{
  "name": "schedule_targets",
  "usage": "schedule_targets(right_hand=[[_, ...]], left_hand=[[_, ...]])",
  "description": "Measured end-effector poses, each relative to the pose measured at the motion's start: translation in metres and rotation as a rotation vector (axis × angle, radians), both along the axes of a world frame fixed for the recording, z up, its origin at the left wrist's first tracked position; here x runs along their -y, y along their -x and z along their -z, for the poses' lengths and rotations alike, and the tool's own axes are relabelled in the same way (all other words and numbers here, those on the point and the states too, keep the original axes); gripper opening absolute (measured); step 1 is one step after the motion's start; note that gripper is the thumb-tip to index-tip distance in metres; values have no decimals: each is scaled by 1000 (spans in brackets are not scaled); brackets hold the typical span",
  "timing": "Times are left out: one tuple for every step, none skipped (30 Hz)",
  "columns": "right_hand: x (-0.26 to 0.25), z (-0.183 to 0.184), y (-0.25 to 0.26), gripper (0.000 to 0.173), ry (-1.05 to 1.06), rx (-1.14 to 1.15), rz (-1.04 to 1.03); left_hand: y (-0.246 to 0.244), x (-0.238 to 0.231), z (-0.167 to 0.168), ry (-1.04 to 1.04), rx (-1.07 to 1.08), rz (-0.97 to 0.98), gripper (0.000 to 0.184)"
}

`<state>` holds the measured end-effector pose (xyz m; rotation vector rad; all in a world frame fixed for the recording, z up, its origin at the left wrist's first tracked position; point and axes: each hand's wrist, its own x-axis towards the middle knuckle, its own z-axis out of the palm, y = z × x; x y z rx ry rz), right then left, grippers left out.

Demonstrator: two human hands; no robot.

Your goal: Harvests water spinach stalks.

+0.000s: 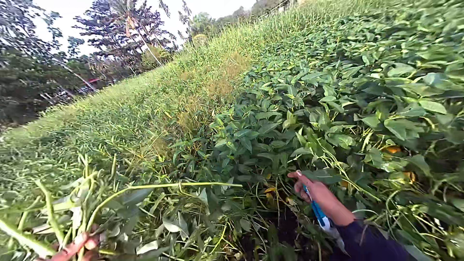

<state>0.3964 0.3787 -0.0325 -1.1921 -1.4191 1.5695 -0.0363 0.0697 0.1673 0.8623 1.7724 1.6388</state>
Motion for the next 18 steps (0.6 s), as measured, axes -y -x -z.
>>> schedule_targets(right_hand=[[8,-20,19,36,-107,-53,-44],[17,-40,40,27,-202,-104,-102],[29,-62,62,20,-278,-154,-168],[41,-84,83,16,-345,-215,-246],[54,-103,105,16,-406,-283,-333],[66,-121,127,17,-452,-358,-417],[78,-136,148,23,-484,-429,-496],[89,-150,167,30,-490,-472,-568],[99,-161,184,37,-483,-490,-625],[108,-168,198,43,-471,-497,-660],[116,-171,208,44,-453,-492,-680],[121,-173,215,41,-423,-481,-684],[126,-173,217,35,-399,-463,-677],[129,-172,216,27,-380,-437,-666],[131,-169,212,24,-347,-414,-660],[128,-166,205,27,-340,-392,-662],[122,-159,195,32,-346,-392,-672],[114,-149,187,32,-338,-418,-678]], left_hand=[[2,-5,-19,-34,-11,-56,22],[-1,-12,-37,-75,-41,-132,24],[-9,-20,-55,-96,-71,-184,24],[-20,-28,-73,-90,-90,-194,23],[-30,-37,-91,-69,-99,-170,22],[-40,-45,-107,-50,-108,-141,20],[-50,-54,-121,-32,-123,-101,19],[-58,-63,-133,-25,-135,-51,18],[-65,-72,-143,-31,-141,6,18],[-73,-81,-152,-39,-144,63,17],[-81,-89,-160,-42,-149,112,17],[-91,-98,-168,-41,-156,141,16],[-100,-106,-175,-35,-163,170,16],[-108,-114,-180,-28,-173,202,16],[-112,-122,-183,-18,-193,229,18],[-113,-130,-184,-6,-230,246,20],[-112,-136,-184,5,-267,240,22],[-109,-139,-182,19,-297,212,24]])
